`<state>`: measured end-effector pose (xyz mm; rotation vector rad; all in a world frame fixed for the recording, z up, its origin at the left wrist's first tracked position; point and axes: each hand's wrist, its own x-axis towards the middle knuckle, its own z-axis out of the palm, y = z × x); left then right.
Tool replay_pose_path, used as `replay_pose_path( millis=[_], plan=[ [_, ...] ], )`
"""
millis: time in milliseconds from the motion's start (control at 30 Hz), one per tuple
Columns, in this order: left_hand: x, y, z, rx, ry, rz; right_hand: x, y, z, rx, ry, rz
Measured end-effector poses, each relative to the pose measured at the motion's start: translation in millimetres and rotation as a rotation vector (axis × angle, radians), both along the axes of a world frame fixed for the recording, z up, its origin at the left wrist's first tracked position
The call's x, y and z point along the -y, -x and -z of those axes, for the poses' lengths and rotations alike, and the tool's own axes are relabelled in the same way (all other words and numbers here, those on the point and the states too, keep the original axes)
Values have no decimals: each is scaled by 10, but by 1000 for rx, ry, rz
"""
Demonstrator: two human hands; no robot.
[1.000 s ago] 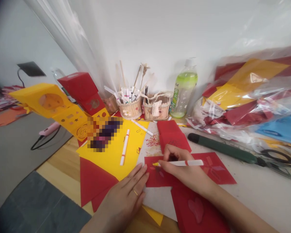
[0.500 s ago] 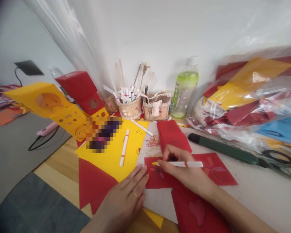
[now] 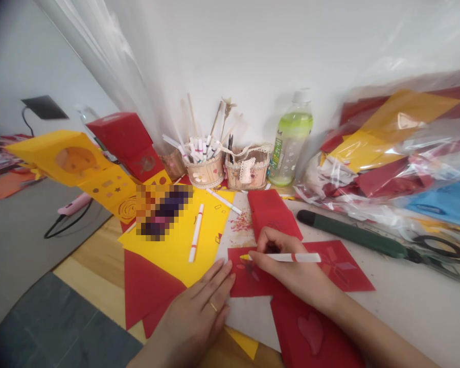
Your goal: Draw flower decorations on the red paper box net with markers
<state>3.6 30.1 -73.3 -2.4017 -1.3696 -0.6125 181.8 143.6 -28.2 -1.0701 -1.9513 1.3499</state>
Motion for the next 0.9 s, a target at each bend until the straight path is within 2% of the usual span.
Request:
replay_pose_path(
  millis=[400, 900],
  plan=[
    [1, 10, -8, 0, 2, 9, -3, -17, -8, 1, -27, 22],
    [-3, 1, -48, -11, -4, 2, -8, -15, -19, 7, 12, 15]
  ],
)
